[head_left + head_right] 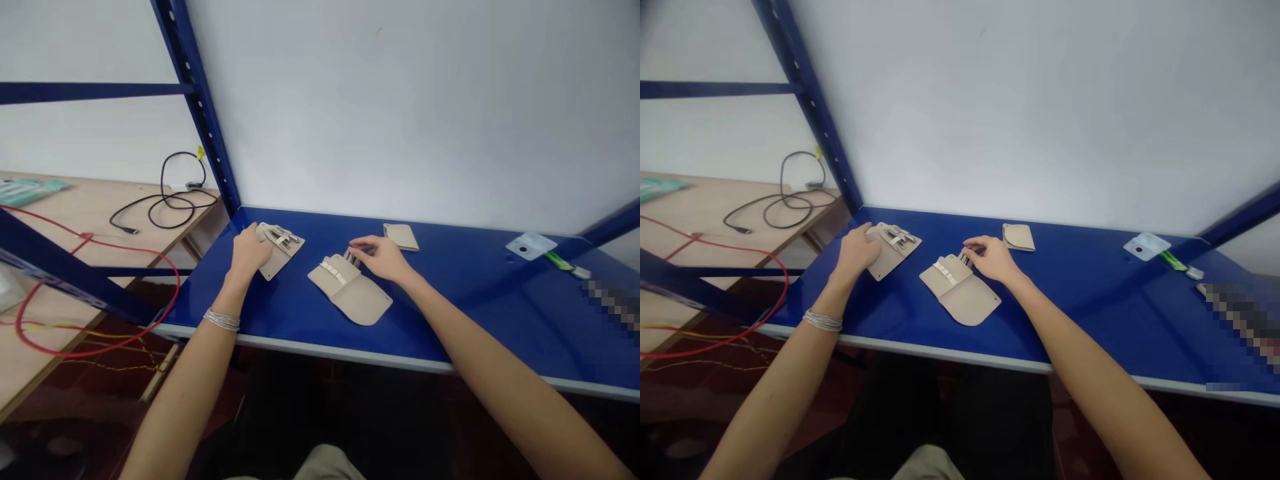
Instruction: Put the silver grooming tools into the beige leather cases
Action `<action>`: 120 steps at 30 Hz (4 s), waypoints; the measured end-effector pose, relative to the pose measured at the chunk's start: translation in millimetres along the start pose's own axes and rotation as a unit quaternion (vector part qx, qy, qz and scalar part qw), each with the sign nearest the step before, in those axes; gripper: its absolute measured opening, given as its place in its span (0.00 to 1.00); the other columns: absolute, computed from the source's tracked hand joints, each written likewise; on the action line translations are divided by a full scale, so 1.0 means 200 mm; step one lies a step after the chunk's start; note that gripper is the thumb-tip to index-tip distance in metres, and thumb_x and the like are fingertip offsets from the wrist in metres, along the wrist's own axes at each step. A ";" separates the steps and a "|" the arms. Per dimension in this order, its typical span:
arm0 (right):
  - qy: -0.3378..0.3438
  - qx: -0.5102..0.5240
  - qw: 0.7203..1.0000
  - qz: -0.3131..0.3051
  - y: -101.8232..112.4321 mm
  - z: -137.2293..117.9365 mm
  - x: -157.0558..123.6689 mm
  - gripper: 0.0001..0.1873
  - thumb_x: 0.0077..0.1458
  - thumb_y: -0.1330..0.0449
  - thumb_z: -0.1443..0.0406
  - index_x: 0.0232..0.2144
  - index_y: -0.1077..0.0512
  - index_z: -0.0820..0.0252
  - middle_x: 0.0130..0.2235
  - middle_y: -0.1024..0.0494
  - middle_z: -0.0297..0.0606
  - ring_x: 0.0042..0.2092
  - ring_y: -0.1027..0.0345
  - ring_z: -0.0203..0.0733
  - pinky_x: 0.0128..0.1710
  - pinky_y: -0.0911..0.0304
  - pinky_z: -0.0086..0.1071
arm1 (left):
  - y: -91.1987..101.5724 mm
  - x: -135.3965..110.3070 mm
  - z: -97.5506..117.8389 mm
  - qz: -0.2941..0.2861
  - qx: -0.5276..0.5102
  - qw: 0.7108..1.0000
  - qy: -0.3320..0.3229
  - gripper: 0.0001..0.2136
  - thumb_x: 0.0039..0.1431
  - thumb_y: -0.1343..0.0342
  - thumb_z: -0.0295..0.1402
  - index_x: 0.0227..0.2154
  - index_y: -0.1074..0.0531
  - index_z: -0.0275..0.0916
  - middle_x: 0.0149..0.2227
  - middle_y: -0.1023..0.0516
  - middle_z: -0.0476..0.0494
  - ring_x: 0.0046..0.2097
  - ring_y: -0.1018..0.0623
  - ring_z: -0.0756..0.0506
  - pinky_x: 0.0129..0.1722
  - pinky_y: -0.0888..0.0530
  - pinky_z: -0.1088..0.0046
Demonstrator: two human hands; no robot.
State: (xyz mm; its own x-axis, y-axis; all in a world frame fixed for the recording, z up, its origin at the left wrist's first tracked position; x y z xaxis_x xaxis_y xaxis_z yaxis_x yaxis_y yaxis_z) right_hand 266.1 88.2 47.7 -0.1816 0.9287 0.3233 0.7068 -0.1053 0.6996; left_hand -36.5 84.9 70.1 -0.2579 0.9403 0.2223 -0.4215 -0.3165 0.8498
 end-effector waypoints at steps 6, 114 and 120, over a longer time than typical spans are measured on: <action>0.001 0.006 1.000 -0.004 -0.01 0.01 0.00 0.13 0.54 0.38 0.60 0.40 0.21 0.60 0.40 0.18 0.43 0.37 0.24 0.43 0.38 0.28 0.35 | 0.00 0.00 0.00 0.023 0.004 0.999 -0.029 0.21 0.55 0.52 0.27 0.50 0.25 0.35 0.49 0.22 0.34 0.52 0.25 0.36 0.54 0.33 0.63; 0.150 -0.022 0.983 0.105 0.00 -0.24 -0.08 0.06 0.55 0.39 0.64 0.34 0.23 0.56 0.44 0.24 0.42 0.46 0.31 0.48 0.48 0.36 0.45 | -0.40 -0.21 0.29 -0.311 -0.566 0.763 -0.025 0.27 0.39 0.28 0.39 0.45 0.26 0.35 0.40 0.19 0.38 0.40 0.20 0.40 0.42 0.24 0.62; 0.055 -0.045 0.994 0.080 0.00 -0.04 -0.02 0.05 0.51 0.38 0.63 0.31 0.23 0.58 0.39 0.22 0.42 0.43 0.29 0.48 0.41 0.33 0.42 | -0.41 -0.21 0.27 -0.320 -0.561 0.763 -0.013 0.26 0.38 0.28 0.39 0.43 0.25 0.35 0.40 0.19 0.38 0.38 0.20 0.41 0.40 0.24 0.64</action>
State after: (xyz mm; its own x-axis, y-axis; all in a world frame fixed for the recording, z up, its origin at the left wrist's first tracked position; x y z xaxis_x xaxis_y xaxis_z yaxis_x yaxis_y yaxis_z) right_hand 261.2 82.1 52.1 -0.1498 0.8532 0.4997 0.6688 -0.2847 0.6867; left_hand 56.2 77.3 17.5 0.3241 0.9449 -0.0452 -0.9369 0.3140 -0.1537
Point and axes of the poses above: each hand's wrist, its own x-axis towards the middle knuckle, its own y-axis out of the back of the hand, z = x × y, the point moved 7 cm from there along x, towards the middle knuckle
